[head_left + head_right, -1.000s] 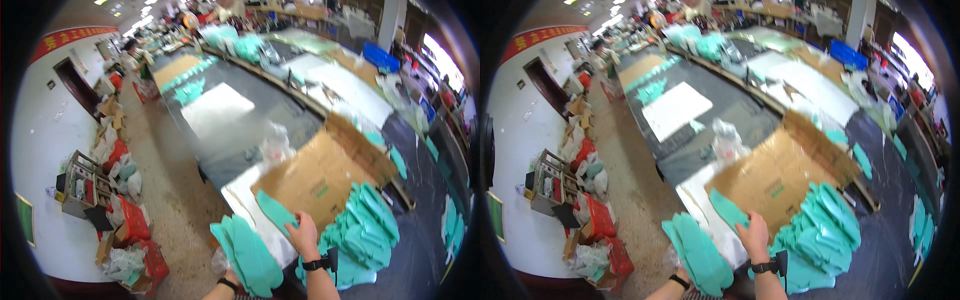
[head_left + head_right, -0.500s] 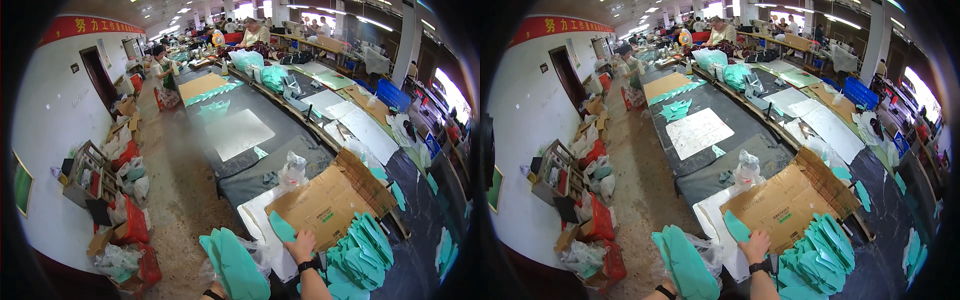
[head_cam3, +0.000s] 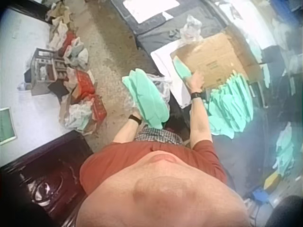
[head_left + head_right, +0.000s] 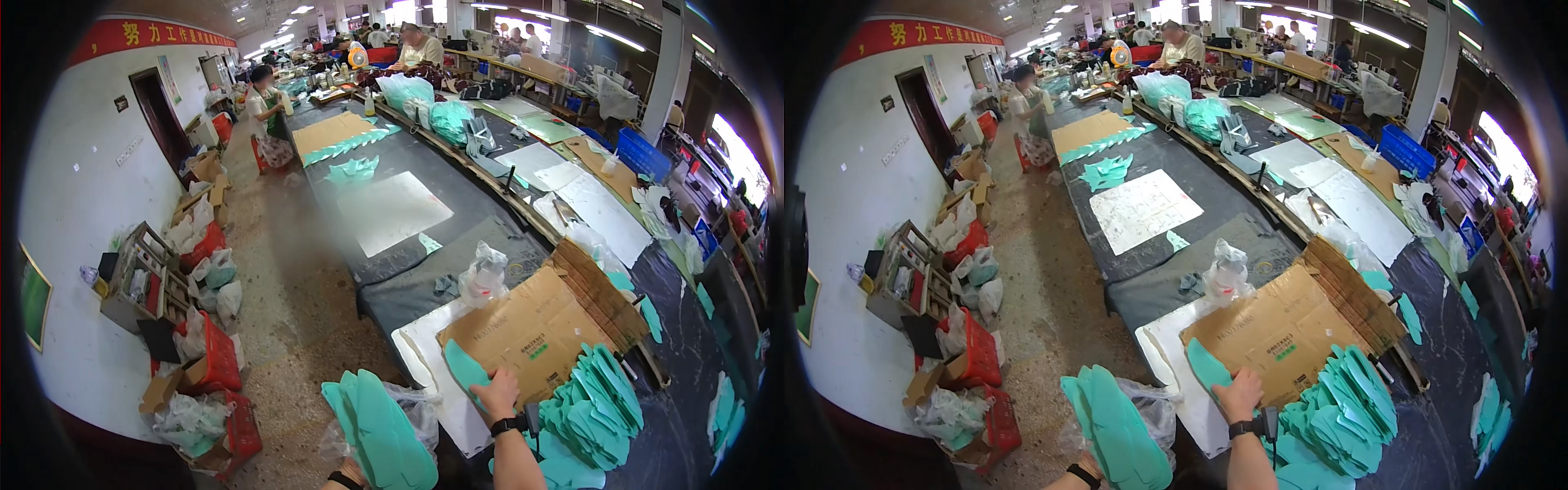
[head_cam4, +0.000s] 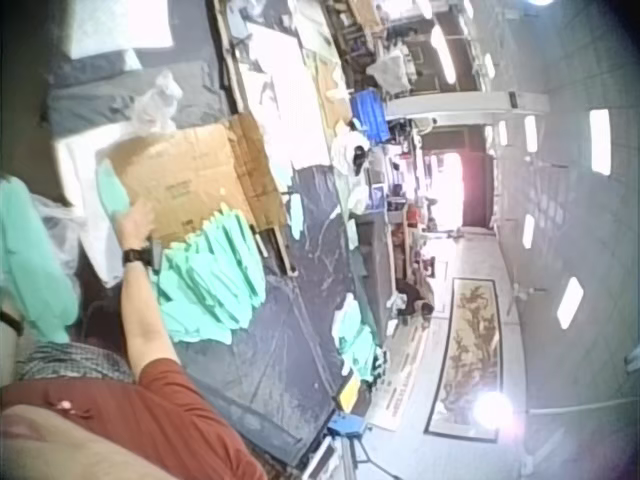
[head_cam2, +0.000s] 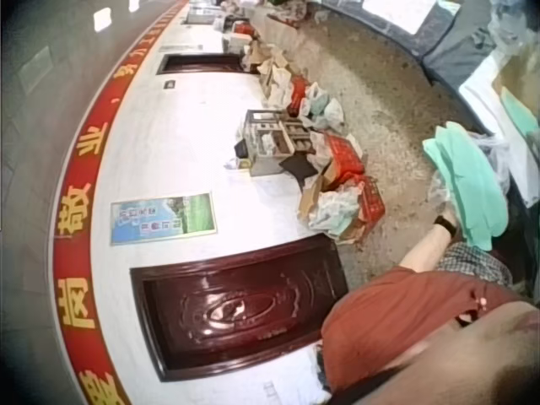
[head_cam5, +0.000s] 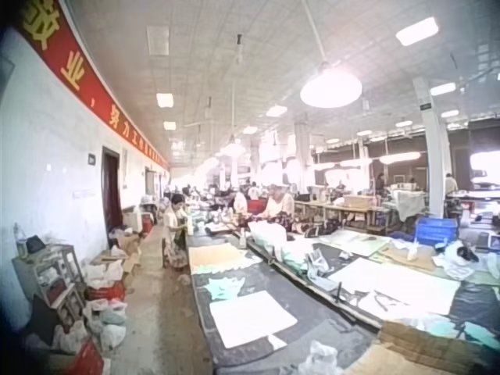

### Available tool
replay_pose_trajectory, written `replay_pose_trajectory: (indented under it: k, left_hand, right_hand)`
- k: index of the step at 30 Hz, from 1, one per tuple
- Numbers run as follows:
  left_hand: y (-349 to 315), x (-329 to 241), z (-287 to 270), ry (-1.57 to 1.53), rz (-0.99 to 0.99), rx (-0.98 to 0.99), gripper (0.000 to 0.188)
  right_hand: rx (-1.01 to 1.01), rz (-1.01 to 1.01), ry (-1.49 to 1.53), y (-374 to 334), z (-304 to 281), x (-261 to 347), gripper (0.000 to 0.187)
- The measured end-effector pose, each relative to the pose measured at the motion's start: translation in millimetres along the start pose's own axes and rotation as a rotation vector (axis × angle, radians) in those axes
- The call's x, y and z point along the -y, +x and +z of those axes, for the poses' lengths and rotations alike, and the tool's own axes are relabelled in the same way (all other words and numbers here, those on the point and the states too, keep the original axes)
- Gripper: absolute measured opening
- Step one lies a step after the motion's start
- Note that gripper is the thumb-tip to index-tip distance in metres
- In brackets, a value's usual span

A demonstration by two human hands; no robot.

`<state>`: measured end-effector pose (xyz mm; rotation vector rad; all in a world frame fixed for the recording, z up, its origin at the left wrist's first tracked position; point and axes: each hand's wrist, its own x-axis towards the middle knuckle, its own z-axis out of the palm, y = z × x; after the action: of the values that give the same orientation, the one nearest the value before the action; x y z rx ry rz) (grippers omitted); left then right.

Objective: Organize and bag green fabric components for shoe manufacturing.

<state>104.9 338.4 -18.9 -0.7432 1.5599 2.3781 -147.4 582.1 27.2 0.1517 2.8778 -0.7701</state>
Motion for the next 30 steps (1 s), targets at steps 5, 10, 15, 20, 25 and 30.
replay_pose_trajectory:
  k: [5, 10, 15, 20, 25, 30]
  left_hand:
    - [1.5, 1.1, -3.3, 0.018, -0.007, -0.001, 0.055]
    - [4.6, -5.6, -10.6, 0.045, 0.017, -0.007, 0.055]
    - [6.2, -6.5, -14.9, 0.03, -0.019, -0.011, 0.055]
    - [7.0, -16.7, -18.0, 0.024, -0.045, -0.033, 0.055]
    - [3.8, -18.8, -23.4, 0.025, -0.044, -0.039, 0.055]
    - [7.8, -18.5, -24.8, 0.044, -0.034, -0.037, 0.055]
  right_hand:
    - [0.014, 0.01, 0.001, 6.0, 1.9, -9.2, 0.043]
    - [-0.003, -0.022, 0.04, 5.5, -0.4, -4.5, 0.041]
    - [0.054, 0.007, 0.119, 0.6, -6.9, -5.2, 0.045]
    - [0.026, -0.02, 0.086, 1.1, 4.7, -18.0, 0.043]
    - [0.038, -0.032, 0.293, 3.4, 9.8, -32.2, 0.044]
    - [0.073, -0.035, 0.322, 6.6, 13.2, -39.3, 0.045]
